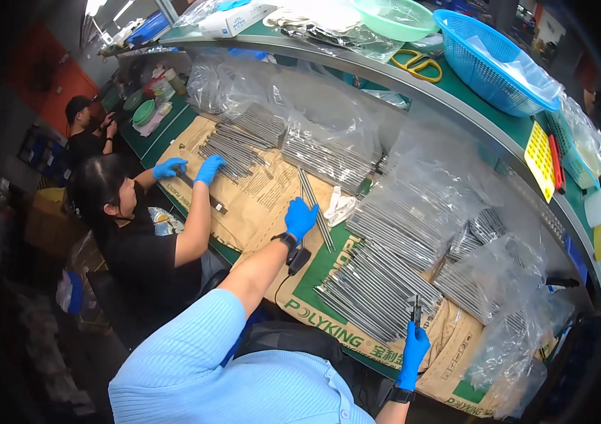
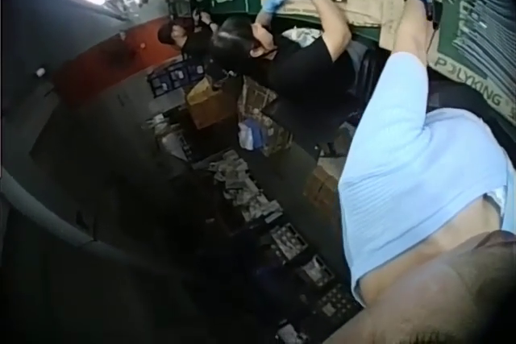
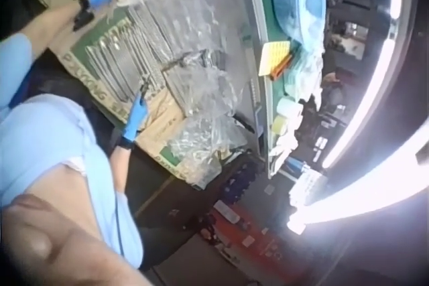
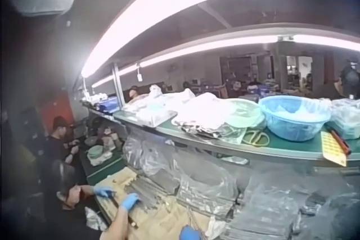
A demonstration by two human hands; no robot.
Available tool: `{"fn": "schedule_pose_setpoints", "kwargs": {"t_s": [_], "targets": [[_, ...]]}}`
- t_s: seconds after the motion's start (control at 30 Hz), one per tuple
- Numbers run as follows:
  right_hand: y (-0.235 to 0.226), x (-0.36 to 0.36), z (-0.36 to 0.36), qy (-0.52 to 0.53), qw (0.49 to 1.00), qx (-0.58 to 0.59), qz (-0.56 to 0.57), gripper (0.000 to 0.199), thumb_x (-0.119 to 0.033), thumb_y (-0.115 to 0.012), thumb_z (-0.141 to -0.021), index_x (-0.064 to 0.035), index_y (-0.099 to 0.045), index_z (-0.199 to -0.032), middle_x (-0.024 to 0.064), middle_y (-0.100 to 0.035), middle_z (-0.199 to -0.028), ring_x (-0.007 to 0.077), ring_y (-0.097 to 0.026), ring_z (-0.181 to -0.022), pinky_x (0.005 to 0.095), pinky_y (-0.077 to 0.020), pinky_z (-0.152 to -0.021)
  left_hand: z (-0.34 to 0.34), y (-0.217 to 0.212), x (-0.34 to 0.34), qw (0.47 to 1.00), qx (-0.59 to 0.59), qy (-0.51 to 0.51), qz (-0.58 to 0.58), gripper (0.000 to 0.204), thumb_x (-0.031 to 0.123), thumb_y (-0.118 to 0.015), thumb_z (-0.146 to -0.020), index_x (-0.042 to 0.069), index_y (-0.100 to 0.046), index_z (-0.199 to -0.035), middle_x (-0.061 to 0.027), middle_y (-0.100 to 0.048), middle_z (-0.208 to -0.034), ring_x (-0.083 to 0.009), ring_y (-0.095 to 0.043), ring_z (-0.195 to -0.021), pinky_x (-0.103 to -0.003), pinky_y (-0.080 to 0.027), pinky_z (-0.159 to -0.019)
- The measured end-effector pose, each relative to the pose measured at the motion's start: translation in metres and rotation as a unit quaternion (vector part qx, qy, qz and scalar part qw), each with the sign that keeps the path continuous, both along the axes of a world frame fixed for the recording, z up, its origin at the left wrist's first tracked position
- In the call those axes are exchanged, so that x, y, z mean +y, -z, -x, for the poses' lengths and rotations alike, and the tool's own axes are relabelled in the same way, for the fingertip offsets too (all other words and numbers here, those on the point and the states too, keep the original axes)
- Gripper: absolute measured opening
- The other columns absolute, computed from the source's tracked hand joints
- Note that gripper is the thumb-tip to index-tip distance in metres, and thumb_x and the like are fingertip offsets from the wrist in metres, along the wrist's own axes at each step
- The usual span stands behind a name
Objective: The person picks up a bundle of metal rods, measures the diameter of one rod using a digital caliper, and then places the bundle back onto the table. This process is repeated multiple times throughout the video.
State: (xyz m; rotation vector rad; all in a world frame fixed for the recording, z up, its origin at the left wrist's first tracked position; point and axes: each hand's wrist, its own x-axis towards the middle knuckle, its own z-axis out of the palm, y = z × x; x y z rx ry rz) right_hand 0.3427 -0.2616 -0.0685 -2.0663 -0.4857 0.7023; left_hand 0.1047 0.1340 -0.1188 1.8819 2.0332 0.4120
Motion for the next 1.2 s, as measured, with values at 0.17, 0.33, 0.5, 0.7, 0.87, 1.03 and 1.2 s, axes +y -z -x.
{"fn": "schedule_pose_setpoints", "kwargs": {"t_s": [0.17,0.33,0.5,0.7,0.87,1.03,1.2], "targets": [[0.003,-0.014,-0.003,-0.031,0.999,-0.033,0.026,0.035,-0.026,-0.060,-0.086,-0.0043,-0.049,-0.061,-0.0021,-0.037,-0.052,0.0057,-0.032,-0.050,0.0266,-0.0240,-0.045,-0.035,0.012,0.036,0.989,0.004,-0.135,0.053,0.043,0.029,-0.064,-0.076,-0.001,-0.049,-0.101,-0.0167,-0.054,-0.099,-0.0292,-0.059,-0.089,-0.040,-0.051,-0.070],[0.009,-0.017,-0.013,-0.048,0.997,-0.008,0.065,0.032,-0.022,-0.063,-0.084,0.0001,-0.048,-0.065,-0.0006,-0.035,-0.056,0.0074,-0.028,-0.056,0.0292,-0.0225,-0.048,-0.025,0.067,0.053,0.987,0.070,-0.143,0.017,0.032,0.021,-0.060,-0.077,0.000,-0.049,-0.098,-0.0134,-0.057,-0.089,-0.0251,-0.062,-0.077,-0.037,-0.052,-0.066],[0.007,0.002,-0.014,-0.075,0.996,-0.014,0.052,0.031,-0.022,-0.063,-0.084,0.0004,-0.050,-0.067,-0.0004,-0.036,-0.056,0.0077,-0.029,-0.056,0.0294,-0.0218,-0.047,-0.009,0.059,0.050,0.992,0.040,-0.115,-0.023,0.019,0.014,-0.055,-0.080,0.002,-0.048,-0.093,-0.0113,-0.058,-0.080,-0.0235,-0.062,-0.069,-0.033,-0.052,-0.063],[-0.030,0.032,0.011,-0.120,0.991,-0.040,0.036,0.033,-0.025,-0.062,-0.084,-0.0001,-0.049,-0.068,-0.0002,-0.032,-0.055,0.0083,-0.026,-0.055,0.0311,-0.0201,-0.047,0.059,0.016,0.001,0.789,-0.596,-0.079,0.127,0.018,0.012,-0.052,-0.083,0.001,-0.047,-0.095,-0.0099,-0.056,-0.078,-0.0222,-0.060,-0.068,-0.031,-0.051,-0.061],[-0.047,0.059,0.048,-0.162,0.986,-0.049,0.004,0.036,-0.025,-0.061,-0.085,-0.0027,-0.044,-0.062,-0.0011,-0.030,-0.055,0.0074,-0.024,-0.054,0.0296,-0.0186,-0.047,0.087,-0.055,-0.072,0.739,-0.670,-0.011,0.067,0.020,0.010,-0.049,-0.088,0.001,-0.046,-0.105,-0.0042,-0.050,-0.074,-0.0129,-0.051,-0.065,-0.025,-0.044,-0.061],[-0.063,0.079,0.091,-0.202,0.976,-0.076,-0.006,0.036,-0.026,-0.062,-0.085,-0.0027,-0.044,-0.063,-0.0008,-0.029,-0.055,0.0078,-0.023,-0.053,0.0300,-0.0178,-0.048,0.096,-0.059,-0.099,0.738,-0.673,0.004,0.050,0.025,0.016,-0.050,-0.091,0.000,-0.047,-0.109,-0.0011,-0.046,-0.071,-0.0091,-0.045,-0.065,-0.023,-0.039,-0.061],[-0.073,0.081,0.116,-0.221,0.970,-0.104,-0.020,0.035,-0.026,-0.063,-0.084,-0.0020,-0.046,-0.065,0.0005,-0.031,-0.055,0.0089,-0.024,-0.053,0.0314,-0.0188,-0.047,0.086,-0.060,-0.107,0.754,-0.653,0.019,0.065,0.027,0.019,-0.050,-0.092,0.000,-0.048,-0.110,-0.0010,-0.049,-0.072,-0.0090,-0.047,-0.068,-0.023,-0.041,-0.065]]}}
